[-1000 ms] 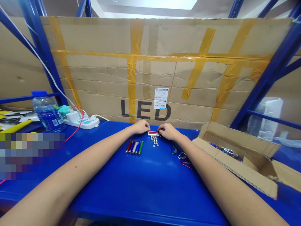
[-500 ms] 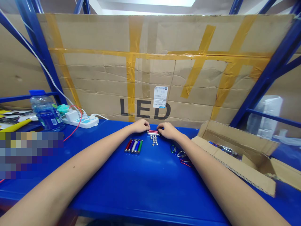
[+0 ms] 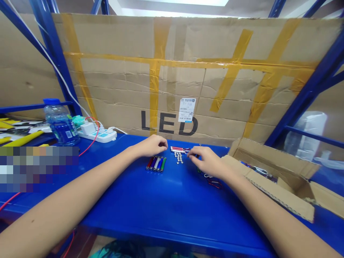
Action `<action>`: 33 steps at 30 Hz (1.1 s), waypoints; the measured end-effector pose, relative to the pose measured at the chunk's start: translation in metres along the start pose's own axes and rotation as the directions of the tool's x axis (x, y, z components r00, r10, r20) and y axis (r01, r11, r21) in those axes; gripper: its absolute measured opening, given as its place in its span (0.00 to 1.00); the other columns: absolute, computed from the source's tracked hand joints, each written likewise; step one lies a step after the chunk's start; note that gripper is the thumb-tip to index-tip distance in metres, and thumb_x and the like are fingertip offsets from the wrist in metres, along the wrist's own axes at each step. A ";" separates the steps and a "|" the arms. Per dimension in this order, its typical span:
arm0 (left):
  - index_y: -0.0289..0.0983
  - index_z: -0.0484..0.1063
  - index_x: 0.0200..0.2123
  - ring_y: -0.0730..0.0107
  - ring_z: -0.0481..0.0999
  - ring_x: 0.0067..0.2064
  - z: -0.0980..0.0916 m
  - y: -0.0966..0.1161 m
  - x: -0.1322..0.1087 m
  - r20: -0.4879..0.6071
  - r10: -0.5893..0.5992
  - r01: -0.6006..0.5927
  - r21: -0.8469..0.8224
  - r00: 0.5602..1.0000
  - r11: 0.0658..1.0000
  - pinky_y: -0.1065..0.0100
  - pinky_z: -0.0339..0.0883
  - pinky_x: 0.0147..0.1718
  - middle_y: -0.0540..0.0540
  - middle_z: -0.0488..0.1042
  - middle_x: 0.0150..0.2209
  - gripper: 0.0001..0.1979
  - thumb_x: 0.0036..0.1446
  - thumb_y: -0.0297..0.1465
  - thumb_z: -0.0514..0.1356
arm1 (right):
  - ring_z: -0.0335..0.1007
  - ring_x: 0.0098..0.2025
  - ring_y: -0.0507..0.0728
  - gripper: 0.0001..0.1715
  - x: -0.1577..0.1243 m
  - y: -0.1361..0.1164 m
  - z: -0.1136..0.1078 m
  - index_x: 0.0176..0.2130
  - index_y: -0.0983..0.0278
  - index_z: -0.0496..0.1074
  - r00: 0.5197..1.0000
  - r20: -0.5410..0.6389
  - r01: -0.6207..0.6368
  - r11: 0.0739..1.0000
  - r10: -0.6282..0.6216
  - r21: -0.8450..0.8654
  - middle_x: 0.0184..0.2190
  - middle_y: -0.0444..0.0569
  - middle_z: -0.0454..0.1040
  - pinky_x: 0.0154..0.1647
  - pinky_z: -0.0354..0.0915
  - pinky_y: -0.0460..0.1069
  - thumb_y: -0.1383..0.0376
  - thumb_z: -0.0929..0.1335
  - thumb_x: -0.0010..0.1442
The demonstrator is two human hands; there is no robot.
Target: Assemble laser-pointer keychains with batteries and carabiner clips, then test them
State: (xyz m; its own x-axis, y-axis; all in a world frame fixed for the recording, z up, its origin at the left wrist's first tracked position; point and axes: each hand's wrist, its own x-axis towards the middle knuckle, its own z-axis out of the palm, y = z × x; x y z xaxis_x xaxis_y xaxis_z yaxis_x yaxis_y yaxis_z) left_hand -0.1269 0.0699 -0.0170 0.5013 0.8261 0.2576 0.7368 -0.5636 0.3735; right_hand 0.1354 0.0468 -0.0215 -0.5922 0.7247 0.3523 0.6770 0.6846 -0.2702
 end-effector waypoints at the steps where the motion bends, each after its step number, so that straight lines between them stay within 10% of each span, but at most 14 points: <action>1: 0.36 0.78 0.35 0.67 0.76 0.39 -0.001 0.002 -0.003 0.021 0.009 -0.009 0.007 1.000 1.000 0.69 0.64 0.40 0.46 0.80 0.37 0.09 0.55 0.28 0.57 | 0.73 0.41 0.57 0.13 -0.005 -0.002 0.000 0.36 0.63 0.78 1.000 0.019 0.013 1.000 -0.013 0.017 0.39 0.50 0.79 0.44 0.64 0.50 0.70 0.63 0.61; 14: 0.38 0.79 0.34 0.70 0.76 0.35 0.007 0.008 -0.003 0.163 0.046 -0.047 0.007 0.985 0.999 0.72 0.63 0.35 0.49 0.80 0.33 0.12 0.50 0.22 0.57 | 0.65 0.59 0.58 0.20 -0.013 -0.061 0.038 0.52 0.63 0.73 0.930 0.061 0.363 0.932 -0.363 0.022 0.56 0.51 0.73 0.62 0.58 0.55 0.71 0.61 0.64; 33: 0.39 0.80 0.30 0.70 0.76 0.33 0.006 0.024 -0.007 0.172 -0.043 0.048 -0.029 0.984 0.998 0.73 0.64 0.32 0.50 0.79 0.30 0.05 0.46 0.27 0.65 | 0.71 0.35 0.58 0.13 -0.023 -0.080 0.025 0.37 0.63 0.75 0.960 0.259 0.164 0.964 -0.106 -0.212 0.34 0.52 0.77 0.34 0.59 0.50 0.62 0.62 0.65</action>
State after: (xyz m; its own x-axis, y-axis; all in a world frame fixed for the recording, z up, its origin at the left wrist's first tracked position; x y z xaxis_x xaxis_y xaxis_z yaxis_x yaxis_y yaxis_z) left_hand -0.1100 0.0502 -0.0148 0.5400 0.8375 0.0841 0.7467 -0.5227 0.4114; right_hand 0.0843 -0.0226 -0.0310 -0.7536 0.6435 0.1345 0.6480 0.7615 -0.0129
